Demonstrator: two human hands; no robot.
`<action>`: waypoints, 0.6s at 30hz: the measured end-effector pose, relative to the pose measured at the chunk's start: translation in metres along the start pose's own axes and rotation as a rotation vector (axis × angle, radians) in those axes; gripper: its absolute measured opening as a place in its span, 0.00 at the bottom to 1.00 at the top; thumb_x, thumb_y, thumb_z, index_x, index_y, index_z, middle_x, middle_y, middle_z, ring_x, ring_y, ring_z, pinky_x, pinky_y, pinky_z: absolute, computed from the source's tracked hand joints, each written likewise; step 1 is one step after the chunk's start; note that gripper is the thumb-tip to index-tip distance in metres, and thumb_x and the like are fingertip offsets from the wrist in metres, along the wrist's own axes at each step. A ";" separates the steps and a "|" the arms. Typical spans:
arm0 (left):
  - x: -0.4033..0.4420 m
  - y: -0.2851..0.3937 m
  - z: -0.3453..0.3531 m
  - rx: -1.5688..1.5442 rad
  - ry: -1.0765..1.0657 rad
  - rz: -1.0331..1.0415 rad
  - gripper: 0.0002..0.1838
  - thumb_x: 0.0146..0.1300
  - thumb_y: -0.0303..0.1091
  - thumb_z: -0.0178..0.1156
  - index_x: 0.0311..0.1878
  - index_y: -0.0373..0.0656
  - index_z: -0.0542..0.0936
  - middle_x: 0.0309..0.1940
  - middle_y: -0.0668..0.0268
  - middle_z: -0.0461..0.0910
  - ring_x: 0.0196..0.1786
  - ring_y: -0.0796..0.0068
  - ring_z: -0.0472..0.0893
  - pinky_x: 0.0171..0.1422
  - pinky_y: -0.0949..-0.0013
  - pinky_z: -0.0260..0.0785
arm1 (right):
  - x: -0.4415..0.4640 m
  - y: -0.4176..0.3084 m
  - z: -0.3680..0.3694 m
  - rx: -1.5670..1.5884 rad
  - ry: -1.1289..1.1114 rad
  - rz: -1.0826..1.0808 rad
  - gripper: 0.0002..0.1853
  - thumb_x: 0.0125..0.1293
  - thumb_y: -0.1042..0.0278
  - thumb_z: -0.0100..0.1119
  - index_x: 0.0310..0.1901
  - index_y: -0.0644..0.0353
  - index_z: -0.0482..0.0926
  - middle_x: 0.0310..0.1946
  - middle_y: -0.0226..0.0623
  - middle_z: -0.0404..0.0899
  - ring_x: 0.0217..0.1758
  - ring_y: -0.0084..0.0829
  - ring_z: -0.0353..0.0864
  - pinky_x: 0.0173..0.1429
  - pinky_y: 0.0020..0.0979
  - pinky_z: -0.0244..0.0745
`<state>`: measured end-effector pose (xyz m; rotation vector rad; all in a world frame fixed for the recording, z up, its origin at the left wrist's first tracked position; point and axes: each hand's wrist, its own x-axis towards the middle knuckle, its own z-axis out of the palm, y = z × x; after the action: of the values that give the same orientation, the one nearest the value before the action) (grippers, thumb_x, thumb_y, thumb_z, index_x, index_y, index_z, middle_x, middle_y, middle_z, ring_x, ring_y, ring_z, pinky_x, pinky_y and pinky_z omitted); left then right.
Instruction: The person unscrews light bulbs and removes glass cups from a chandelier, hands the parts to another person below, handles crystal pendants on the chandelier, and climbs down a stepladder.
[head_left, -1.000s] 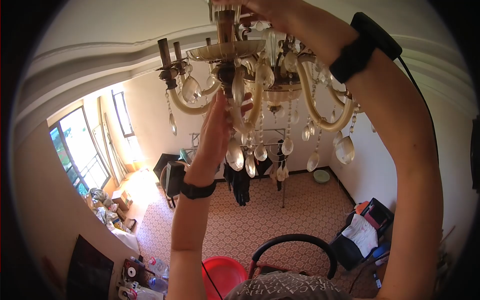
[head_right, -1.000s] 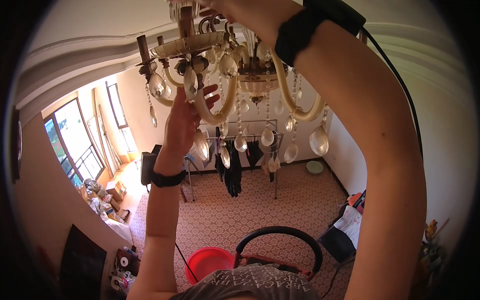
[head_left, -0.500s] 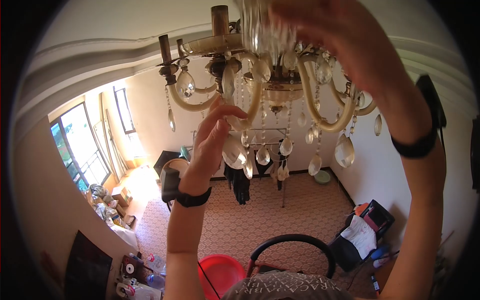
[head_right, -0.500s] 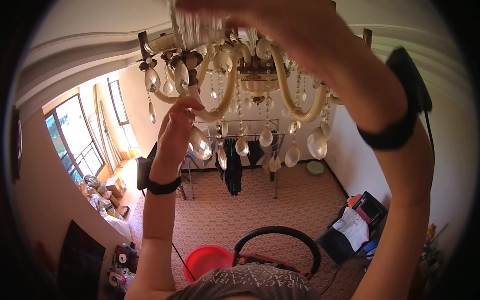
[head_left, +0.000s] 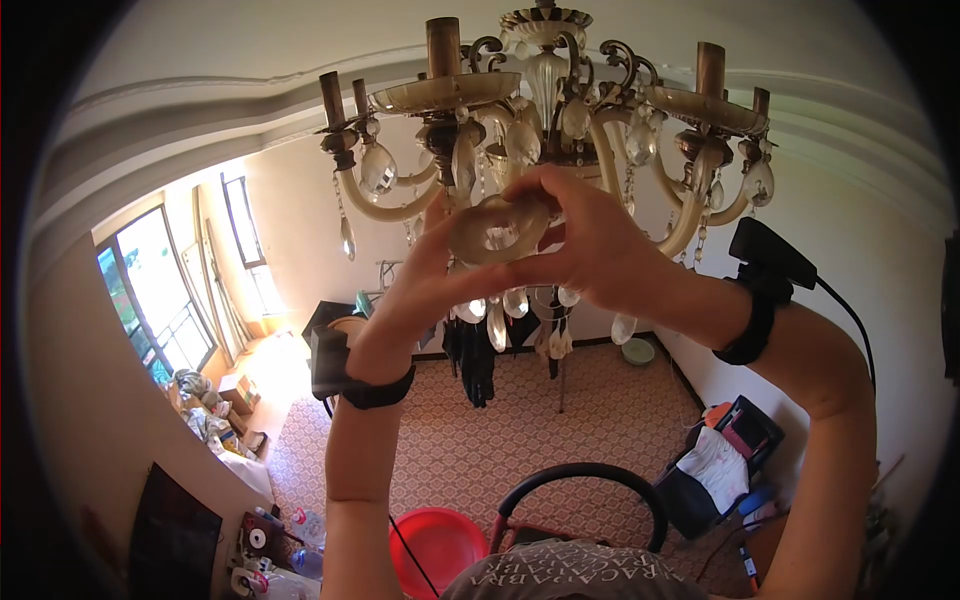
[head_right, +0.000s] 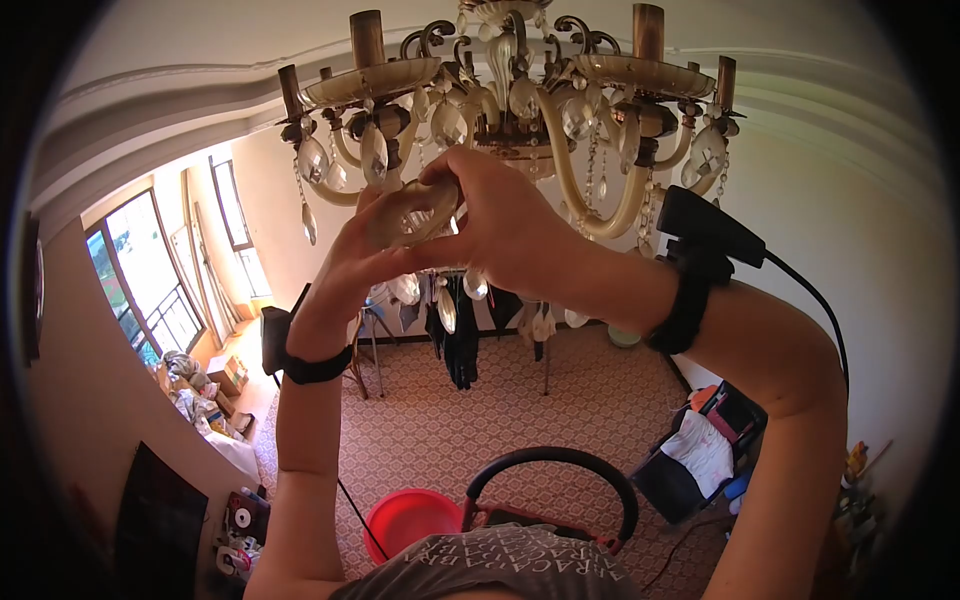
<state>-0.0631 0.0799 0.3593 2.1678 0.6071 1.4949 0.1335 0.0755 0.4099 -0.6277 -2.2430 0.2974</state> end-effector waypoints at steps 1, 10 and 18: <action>0.000 -0.003 0.001 -0.002 0.000 -0.002 0.46 0.47 0.64 0.66 0.60 0.35 0.71 0.58 0.56 0.70 0.66 0.61 0.66 0.69 0.59 0.57 | -0.001 0.000 0.002 -0.055 0.001 -0.010 0.36 0.47 0.62 0.77 0.55 0.64 0.68 0.45 0.40 0.72 0.49 0.30 0.77 0.52 0.29 0.79; 0.005 -0.022 0.008 0.058 0.136 0.014 0.32 0.48 0.59 0.68 0.45 0.38 0.81 0.51 0.52 0.73 0.64 0.58 0.64 0.69 0.56 0.55 | 0.016 -0.029 -0.061 -0.390 -0.254 -0.027 0.40 0.53 0.48 0.70 0.63 0.62 0.64 0.58 0.51 0.69 0.60 0.44 0.72 0.58 0.40 0.74; 0.005 -0.028 0.013 -0.108 0.185 0.035 0.30 0.50 0.60 0.66 0.43 0.41 0.83 0.61 0.53 0.62 0.68 0.51 0.57 0.71 0.52 0.51 | 0.083 -0.028 -0.056 -0.437 0.022 -0.080 0.39 0.55 0.45 0.69 0.61 0.62 0.68 0.47 0.41 0.77 0.48 0.33 0.77 0.54 0.32 0.72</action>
<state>-0.0522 0.1043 0.3424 1.9831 0.5375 1.7195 0.1173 0.0964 0.5110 -0.7569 -2.3194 -0.2480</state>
